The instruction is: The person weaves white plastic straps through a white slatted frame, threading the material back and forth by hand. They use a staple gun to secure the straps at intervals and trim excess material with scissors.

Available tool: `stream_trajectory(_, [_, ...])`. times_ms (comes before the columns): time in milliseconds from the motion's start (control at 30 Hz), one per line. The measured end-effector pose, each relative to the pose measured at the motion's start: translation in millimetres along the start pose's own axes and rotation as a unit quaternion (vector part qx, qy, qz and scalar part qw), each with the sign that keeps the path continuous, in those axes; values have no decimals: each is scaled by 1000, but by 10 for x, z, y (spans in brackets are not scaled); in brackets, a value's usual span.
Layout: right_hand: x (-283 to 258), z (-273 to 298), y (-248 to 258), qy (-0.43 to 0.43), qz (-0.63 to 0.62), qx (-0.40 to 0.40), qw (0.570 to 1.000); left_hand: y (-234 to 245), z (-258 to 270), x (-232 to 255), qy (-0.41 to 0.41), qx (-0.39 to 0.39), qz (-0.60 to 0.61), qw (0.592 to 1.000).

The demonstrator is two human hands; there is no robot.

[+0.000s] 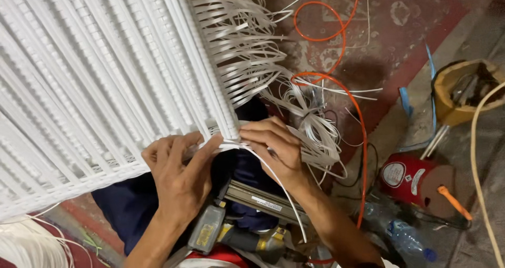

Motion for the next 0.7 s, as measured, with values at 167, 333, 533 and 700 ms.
stream_trajectory(167, [-102,34,132,89,52,-13,995,-33,-124,151,-13,4,-37,999])
stream_trajectory(333, [-116,-112,152,47,39,-13,998,-38,-127,203,28,71,-45,996])
stream_trajectory(533, [346,-104,48,-125,-6,-24,992,-63,-18,176,34,95,-43,994])
stream_trajectory(700, [552,-10,7,-195,-32,-59,978,-55,-5,174,24,70,-73,995])
Point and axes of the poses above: each hand's wrist, its own z-axis away from the middle knuckle, its own y-axis out of the back of the hand, x = y × z, the point moved 8 cm from there along -z, towards the middle knuckle, and after that the axes turned 15 degrees about x, right-handed, at the moved point
